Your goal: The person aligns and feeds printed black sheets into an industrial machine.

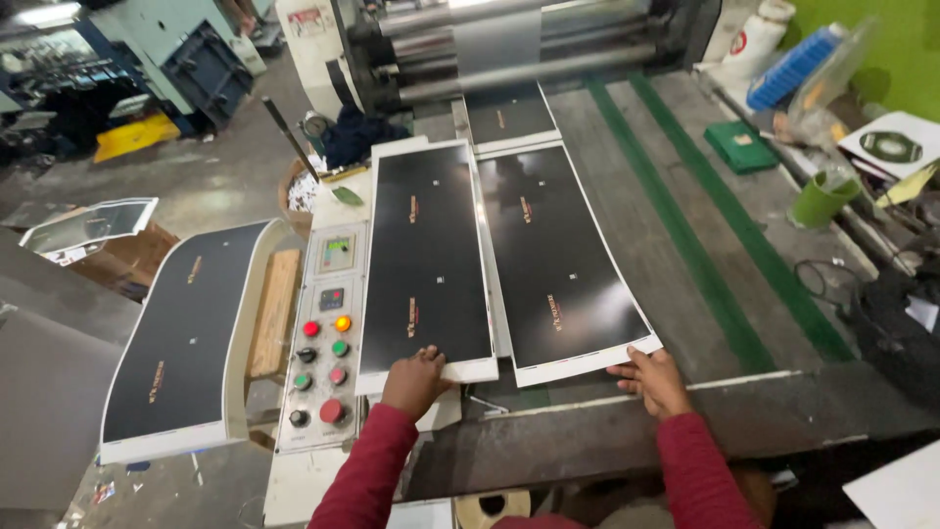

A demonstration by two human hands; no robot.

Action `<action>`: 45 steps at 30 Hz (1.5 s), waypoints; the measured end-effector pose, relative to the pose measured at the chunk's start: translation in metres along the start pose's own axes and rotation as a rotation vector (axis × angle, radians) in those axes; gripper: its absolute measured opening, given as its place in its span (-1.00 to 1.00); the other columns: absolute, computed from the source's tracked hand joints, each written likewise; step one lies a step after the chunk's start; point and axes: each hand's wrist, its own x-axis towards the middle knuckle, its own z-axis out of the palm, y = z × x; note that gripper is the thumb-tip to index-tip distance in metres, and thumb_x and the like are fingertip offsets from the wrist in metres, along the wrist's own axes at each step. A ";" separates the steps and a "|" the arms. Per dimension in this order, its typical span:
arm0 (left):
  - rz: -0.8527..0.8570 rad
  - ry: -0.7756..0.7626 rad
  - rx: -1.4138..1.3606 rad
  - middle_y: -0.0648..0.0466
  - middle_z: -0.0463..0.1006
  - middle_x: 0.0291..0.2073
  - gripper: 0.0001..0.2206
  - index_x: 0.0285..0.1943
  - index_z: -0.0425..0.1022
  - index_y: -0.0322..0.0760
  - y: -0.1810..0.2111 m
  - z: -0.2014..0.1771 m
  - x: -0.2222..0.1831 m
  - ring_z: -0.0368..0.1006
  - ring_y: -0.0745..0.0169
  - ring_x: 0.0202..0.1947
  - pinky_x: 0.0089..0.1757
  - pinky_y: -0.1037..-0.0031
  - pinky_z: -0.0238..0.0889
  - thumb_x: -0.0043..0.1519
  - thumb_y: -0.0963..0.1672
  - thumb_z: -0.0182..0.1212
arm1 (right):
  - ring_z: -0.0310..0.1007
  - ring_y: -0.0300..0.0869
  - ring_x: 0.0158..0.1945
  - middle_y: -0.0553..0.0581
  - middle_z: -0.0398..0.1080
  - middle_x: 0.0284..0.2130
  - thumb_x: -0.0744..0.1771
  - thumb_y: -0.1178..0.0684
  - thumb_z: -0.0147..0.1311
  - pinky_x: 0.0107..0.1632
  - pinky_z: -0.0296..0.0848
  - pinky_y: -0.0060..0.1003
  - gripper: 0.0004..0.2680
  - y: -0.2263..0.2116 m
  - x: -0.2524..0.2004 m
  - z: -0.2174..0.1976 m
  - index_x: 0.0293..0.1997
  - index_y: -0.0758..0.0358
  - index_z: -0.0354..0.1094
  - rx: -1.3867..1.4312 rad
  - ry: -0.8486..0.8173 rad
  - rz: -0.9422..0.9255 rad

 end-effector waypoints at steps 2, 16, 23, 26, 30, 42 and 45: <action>0.030 -0.078 -0.101 -0.06 0.62 -0.12 -0.62 0.03 0.54 -0.20 -0.009 -0.008 0.007 0.56 0.00 -0.09 -0.16 0.20 0.45 0.22 0.09 0.27 | 0.58 -0.05 -0.19 0.29 0.51 -0.14 0.41 0.05 -0.01 -0.35 0.48 -0.21 -0.83 -0.006 0.011 0.003 0.05 0.31 0.26 0.012 0.011 0.069; 0.242 0.689 -0.478 -0.04 0.62 -0.39 -0.90 -0.18 0.55 -0.26 0.095 -0.068 -0.027 0.56 0.02 -0.43 -0.39 0.23 0.37 0.15 -0.20 0.22 | 0.60 -0.10 -0.30 0.23 0.61 -0.17 0.34 -0.01 0.07 -0.37 0.50 -0.30 -0.61 0.042 -0.122 0.075 0.34 0.23 0.28 -0.004 -0.241 0.211; 0.538 0.523 -0.616 -0.11 0.61 -0.09 -0.80 -0.07 0.52 -0.35 0.165 -0.063 -0.053 0.57 -0.11 -0.07 -0.06 0.14 0.40 0.18 -0.14 0.29 | 0.59 0.01 -0.31 0.33 0.50 -0.25 0.41 -0.05 -0.01 -0.36 0.61 -0.11 -0.67 0.063 -0.129 0.089 0.17 0.46 0.19 0.251 -0.161 0.318; 0.501 0.400 -0.657 -0.09 0.63 -0.14 -0.86 -0.13 0.53 -0.33 0.151 -0.052 -0.048 0.58 -0.07 -0.12 -0.03 0.15 0.42 0.22 -0.15 0.31 | 0.64 -0.05 -0.30 0.28 0.55 -0.22 0.37 0.02 -0.01 -0.39 0.56 -0.25 -0.74 0.061 -0.130 0.069 0.14 0.31 0.25 0.189 -0.117 0.188; 0.192 0.278 -0.562 -0.15 0.63 -0.06 -0.77 -0.07 0.57 -0.35 0.101 -0.007 -0.025 0.57 -0.08 -0.17 -0.07 0.16 0.41 0.17 -0.13 0.38 | 0.62 -0.02 -0.31 0.29 0.52 -0.23 0.37 0.06 0.00 -0.40 0.54 -0.19 -0.74 0.056 -0.130 0.038 0.16 0.29 0.24 0.197 0.051 0.191; -0.029 -0.077 -0.047 -0.08 0.18 0.45 -0.30 0.39 0.28 -0.30 0.011 0.018 0.005 0.10 0.00 0.44 0.29 -0.03 0.01 0.16 0.12 0.33 | 0.54 -0.02 -0.33 0.29 0.48 -0.26 0.41 0.07 -0.05 -0.39 0.49 -0.17 -0.78 0.079 -0.136 -0.065 0.16 0.32 0.25 0.120 0.285 0.118; 0.005 -0.076 -0.031 -0.06 0.31 0.38 -0.41 0.26 0.43 -0.24 0.005 0.002 0.009 0.25 0.01 0.37 0.23 0.00 0.12 0.13 0.09 0.36 | 0.53 -0.01 -0.33 0.33 0.48 -0.28 0.43 0.06 -0.06 -0.39 0.48 -0.15 -0.78 0.093 -0.132 -0.083 0.16 0.37 0.24 0.109 0.272 0.130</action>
